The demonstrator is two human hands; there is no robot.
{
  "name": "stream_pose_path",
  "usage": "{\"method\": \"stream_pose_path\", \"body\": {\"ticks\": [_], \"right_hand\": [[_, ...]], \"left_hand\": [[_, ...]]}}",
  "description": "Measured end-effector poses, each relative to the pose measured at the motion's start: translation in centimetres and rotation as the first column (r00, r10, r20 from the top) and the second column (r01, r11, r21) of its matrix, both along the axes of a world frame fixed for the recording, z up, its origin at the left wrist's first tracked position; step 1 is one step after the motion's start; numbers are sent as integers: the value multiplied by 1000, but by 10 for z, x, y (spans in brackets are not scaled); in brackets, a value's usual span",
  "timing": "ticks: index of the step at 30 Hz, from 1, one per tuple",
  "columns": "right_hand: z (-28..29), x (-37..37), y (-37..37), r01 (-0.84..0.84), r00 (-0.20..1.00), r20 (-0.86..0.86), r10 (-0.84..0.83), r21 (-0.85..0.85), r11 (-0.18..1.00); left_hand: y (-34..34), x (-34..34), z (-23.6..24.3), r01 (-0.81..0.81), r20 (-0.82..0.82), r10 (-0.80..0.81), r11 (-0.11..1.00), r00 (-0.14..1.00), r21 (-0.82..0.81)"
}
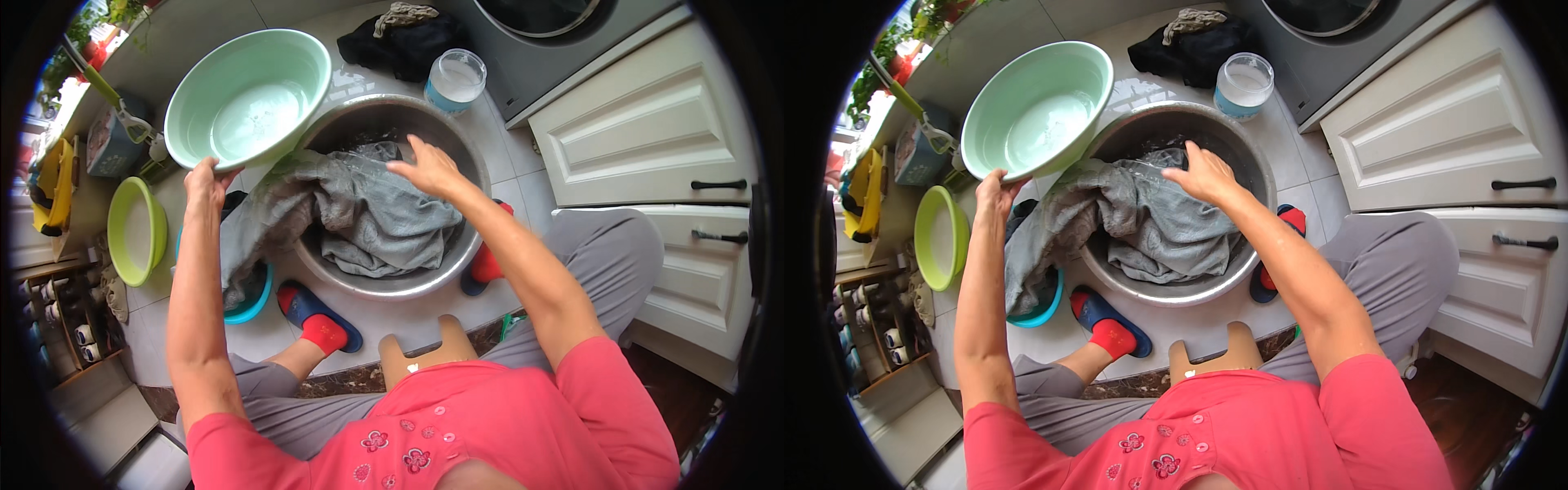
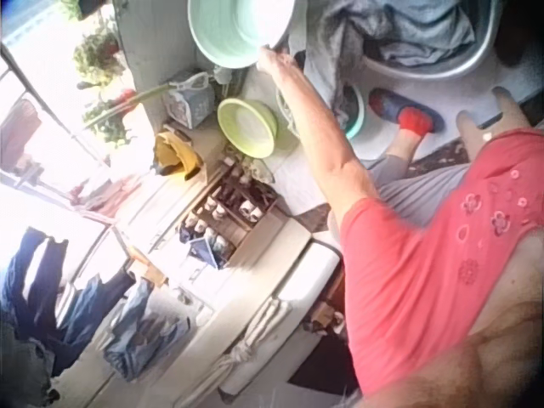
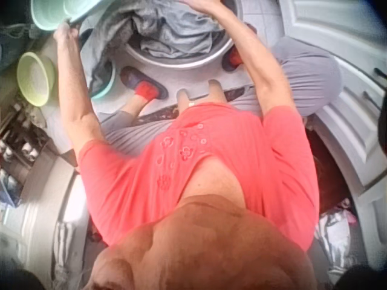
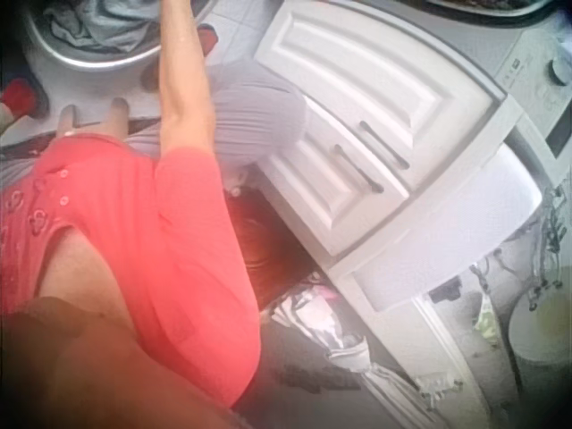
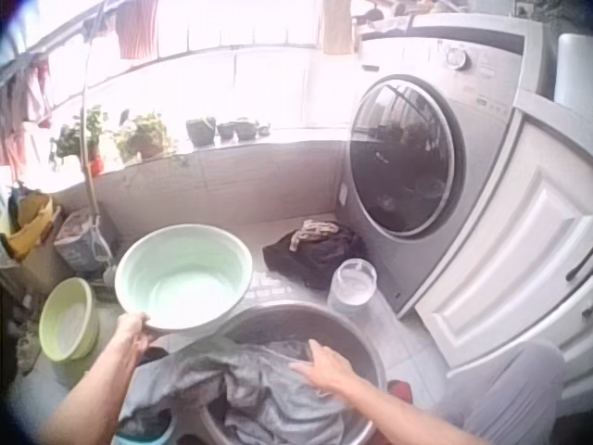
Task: The person sits on the floor and handles laundry, moving clothes between basins. They fill a green basin with water from the sink and pour it into a metal basin containing clothes, then agitate the clothes by hand.
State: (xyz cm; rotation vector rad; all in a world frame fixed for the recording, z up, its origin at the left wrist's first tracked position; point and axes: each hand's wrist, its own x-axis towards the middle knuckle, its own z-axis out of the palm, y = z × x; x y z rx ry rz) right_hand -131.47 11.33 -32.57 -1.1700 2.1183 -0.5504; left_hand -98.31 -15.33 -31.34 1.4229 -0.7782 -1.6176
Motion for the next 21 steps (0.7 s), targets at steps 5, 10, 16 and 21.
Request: {"method": "stream_pose_path", "body": {"ticks": [5,10,16,21], "right_hand": [[-84,-19,49,-93,990,-86,111,198,976],[-99,-6,55,-22,999,-39,30,186,982],[-95,33,64,-151,967,-202,155,35,988],[-93,60,88,-183,946,-267,184,31,983]], "left_hand": [[-36,-49,-78,-206,-30,209,975,977,85],[-42,-64,-128,-205,-84,213,974,973,93],[-31,-73,-123,59,146,-92,974,985,220],[105,-148,-35,702,798,25,459,603,-545]]}}
